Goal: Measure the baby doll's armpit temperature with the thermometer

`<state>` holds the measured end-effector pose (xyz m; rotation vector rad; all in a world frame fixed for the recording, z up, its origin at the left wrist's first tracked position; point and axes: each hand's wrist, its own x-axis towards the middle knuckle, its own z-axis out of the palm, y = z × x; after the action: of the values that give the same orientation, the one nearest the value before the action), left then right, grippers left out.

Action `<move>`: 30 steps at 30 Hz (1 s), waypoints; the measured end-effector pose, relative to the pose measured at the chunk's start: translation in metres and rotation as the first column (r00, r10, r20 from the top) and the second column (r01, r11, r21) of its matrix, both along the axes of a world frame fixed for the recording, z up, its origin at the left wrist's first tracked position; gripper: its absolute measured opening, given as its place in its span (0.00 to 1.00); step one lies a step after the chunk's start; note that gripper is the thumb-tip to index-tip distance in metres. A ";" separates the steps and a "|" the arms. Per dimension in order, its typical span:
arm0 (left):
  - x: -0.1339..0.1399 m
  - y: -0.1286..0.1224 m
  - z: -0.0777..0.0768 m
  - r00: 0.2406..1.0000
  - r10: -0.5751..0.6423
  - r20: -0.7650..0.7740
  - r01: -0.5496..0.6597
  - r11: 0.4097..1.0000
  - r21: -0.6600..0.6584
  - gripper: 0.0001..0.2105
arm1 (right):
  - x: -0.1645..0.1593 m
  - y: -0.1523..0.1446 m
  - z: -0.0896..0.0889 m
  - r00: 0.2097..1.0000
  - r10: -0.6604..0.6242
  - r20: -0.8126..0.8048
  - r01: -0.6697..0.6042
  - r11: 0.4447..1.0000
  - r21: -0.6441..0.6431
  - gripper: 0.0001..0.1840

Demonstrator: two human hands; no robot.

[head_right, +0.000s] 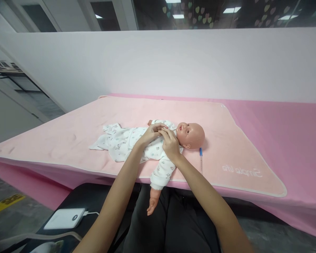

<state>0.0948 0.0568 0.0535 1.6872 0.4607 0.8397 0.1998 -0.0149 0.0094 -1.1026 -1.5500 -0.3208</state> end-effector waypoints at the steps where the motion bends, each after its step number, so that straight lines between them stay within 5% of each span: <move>1: 0.000 -0.001 0.001 1.000 0.004 -0.004 -0.004 1.000 0.009 0.14 | 0.000 0.000 0.000 1.000 -0.002 -0.002 0.002 1.000 0.005 0.21; 9: -0.010 -0.008 -0.001 0.987 0.154 -0.049 -0.143 0.974 0.177 0.11 | -0.001 -0.004 0.001 0.999 -0.006 -0.040 0.007 1.000 0.006 0.22; 13: -0.024 -0.021 -0.011 0.882 0.470 -0.039 -0.420 0.819 0.390 0.08 | -0.001 -0.005 -0.001 1.000 -0.009 -0.027 0.009 1.000 0.025 0.22; 16: -0.034 -0.035 -0.018 0.773 0.633 -0.038 -0.516 0.663 0.542 0.09 | -0.001 -0.005 -0.002 1.000 -0.009 -0.005 0.009 0.997 0.072 0.22; 20: -0.042 -0.051 -0.025 0.698 0.716 -0.024 -0.501 0.512 0.698 0.10 | 0.000 -0.005 -0.003 1.000 -0.014 -0.017 0.015 0.997 0.079 0.22; 30: -0.047 -0.058 -0.035 0.693 0.720 0.022 -0.468 0.427 0.773 0.08 | 0.001 -0.005 0.000 1.000 0.000 -0.002 0.000 0.993 0.119 0.19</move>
<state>0.0476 -0.0009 0.0184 2.4943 1.1355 1.4315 0.2011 -0.0200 0.0091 -1.0092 -1.5090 -0.4069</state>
